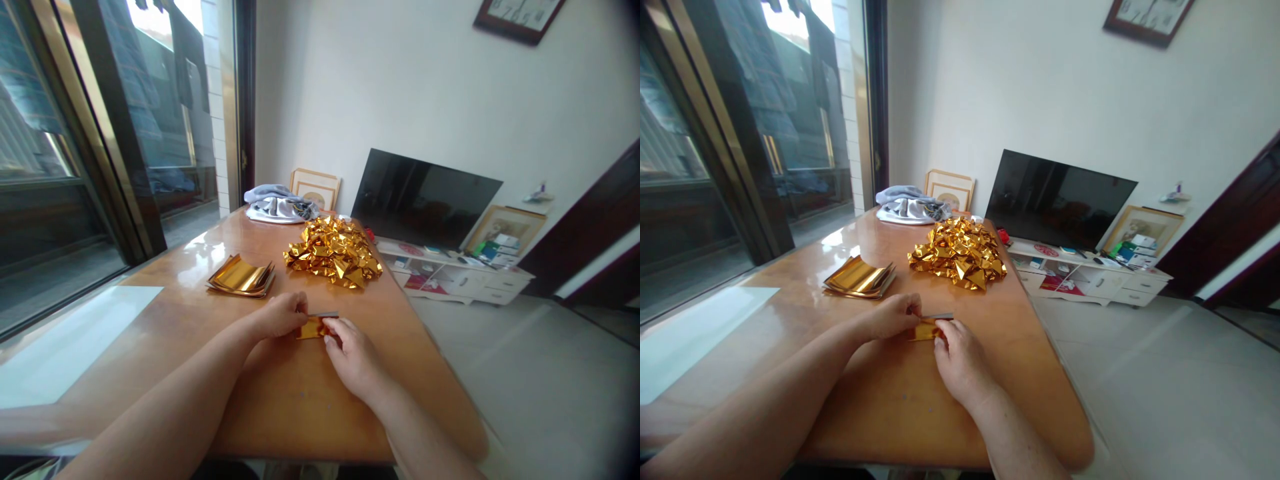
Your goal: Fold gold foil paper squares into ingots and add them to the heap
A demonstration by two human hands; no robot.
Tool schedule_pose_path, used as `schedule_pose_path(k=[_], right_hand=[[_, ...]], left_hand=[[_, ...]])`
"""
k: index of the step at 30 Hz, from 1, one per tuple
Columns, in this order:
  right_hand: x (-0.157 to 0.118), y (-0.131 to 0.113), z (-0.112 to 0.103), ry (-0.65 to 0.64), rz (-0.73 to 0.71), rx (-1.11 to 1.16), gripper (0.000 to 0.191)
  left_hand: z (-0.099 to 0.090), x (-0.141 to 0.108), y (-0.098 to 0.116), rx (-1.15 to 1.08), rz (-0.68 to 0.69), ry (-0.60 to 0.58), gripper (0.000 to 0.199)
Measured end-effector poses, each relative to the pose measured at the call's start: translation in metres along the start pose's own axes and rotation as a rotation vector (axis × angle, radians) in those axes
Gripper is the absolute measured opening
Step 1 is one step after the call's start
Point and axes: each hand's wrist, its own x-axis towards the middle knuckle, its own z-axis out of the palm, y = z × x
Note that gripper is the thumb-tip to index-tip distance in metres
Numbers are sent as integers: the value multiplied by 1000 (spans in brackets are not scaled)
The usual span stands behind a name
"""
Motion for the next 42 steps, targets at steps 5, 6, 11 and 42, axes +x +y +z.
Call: schedule_pose_path(k=[5, 6, 11, 42], right_hand=[[0, 2, 2, 9, -12, -2, 37], [0, 2, 2, 12, -12, -2, 37], [0, 2, 4, 29, -6, 4, 35], [15, 8, -11, 236, 469, 683, 58]], left_hand=[[2, -1, 1, -21, -23, -22, 10], [2, -1, 0, -14, -21, -12, 11], [2, 0, 2, 39, -18, 18, 24], [2, -5, 11, -747, 102, -88, 25]])
